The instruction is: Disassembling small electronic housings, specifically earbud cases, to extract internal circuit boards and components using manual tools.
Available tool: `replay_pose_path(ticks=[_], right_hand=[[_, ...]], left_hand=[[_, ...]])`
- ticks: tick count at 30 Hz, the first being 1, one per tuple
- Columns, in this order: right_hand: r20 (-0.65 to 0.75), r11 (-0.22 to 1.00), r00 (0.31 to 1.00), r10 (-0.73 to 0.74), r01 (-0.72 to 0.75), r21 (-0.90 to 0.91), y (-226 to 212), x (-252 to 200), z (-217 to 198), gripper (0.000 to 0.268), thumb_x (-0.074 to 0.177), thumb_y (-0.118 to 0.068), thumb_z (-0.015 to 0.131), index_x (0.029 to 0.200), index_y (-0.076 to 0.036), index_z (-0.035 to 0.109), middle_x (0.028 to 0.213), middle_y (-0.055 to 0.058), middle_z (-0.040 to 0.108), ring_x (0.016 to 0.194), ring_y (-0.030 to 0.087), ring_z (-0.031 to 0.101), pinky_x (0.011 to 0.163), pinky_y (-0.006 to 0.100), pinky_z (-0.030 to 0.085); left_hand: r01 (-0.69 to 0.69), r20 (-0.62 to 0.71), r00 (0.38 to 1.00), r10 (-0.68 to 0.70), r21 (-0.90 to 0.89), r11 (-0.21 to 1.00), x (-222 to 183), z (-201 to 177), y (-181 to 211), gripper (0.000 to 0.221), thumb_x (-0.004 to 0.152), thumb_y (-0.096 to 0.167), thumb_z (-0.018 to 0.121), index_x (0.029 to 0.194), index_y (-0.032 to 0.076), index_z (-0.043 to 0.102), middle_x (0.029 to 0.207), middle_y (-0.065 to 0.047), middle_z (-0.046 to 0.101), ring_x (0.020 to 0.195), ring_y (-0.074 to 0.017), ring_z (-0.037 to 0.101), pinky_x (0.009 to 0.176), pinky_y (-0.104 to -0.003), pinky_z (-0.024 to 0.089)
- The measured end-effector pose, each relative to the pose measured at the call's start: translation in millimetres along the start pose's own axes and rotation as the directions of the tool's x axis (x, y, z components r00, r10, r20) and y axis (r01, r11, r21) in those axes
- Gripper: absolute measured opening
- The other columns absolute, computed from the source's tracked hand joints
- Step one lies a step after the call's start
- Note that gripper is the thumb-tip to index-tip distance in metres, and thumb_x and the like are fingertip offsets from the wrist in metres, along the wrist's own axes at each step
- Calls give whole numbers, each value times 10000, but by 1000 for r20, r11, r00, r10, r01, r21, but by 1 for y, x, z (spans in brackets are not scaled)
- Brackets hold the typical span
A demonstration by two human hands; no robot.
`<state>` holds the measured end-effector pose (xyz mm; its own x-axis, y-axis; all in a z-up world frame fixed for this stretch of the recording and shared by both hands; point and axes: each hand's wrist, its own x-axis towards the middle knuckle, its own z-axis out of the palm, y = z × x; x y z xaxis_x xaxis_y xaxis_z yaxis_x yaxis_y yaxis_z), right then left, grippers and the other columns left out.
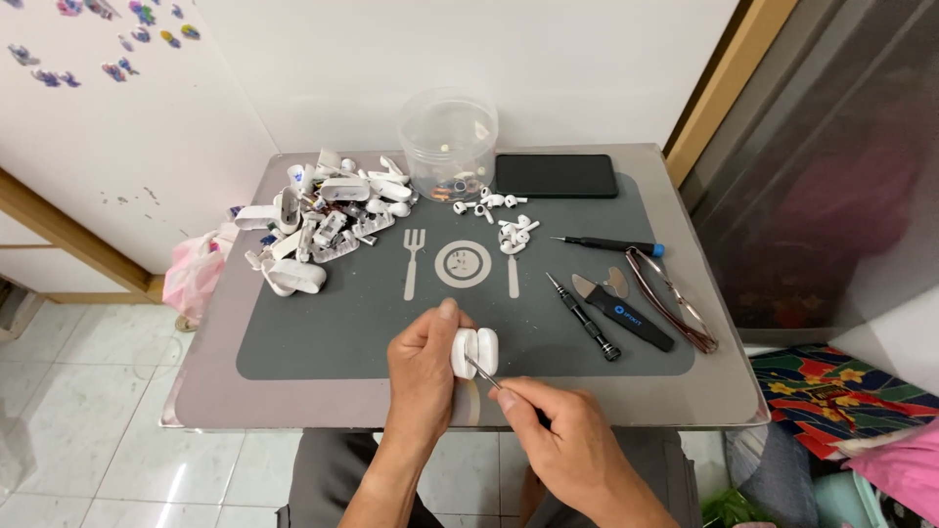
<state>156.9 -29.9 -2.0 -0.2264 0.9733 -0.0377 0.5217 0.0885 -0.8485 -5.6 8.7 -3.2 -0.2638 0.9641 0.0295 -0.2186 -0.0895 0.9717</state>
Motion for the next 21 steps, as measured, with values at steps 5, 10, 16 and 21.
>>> replay_pose_path(ticks=[5,10,16,21], right_hand=[[96,983,986,138,-124,-134,-11,3,-12,271,995,-355,535,867,-161,674,615,-30,468,632,154,419,639,296,408],[20,950,998,63,-54,-308,1,9,-1,367,1024,-295,494,713,-124,398,564,102,406,633,303,306,613,424,323],[-56,868,998,3,-30,-495,5,15,17,292,1011,-287,454,764,-156,536,614,123,645,618,470,543,575,548,388],[-212,736,897,-388,162,-657,10,17,38,176,959,-157,556,785,-145,541,471,28,567,363,357,515,352,485,353]], left_hand=[[-137,77,990,116,378,916,-5,6,-3,432,1017,314,612,639,106,623,537,60,482,552,-76,408,529,-276,356],[-272,69,949,308,677,684,9,8,-37,578,1056,378,586,613,135,304,540,53,261,581,-122,230,513,-340,272],[-189,4,926,378,871,453,23,5,-54,593,1041,437,593,588,143,348,503,9,329,541,-188,245,491,-396,305],[-19,-226,950,215,645,764,19,12,-28,615,1058,361,570,574,116,279,514,30,234,574,-137,218,537,-382,259]])
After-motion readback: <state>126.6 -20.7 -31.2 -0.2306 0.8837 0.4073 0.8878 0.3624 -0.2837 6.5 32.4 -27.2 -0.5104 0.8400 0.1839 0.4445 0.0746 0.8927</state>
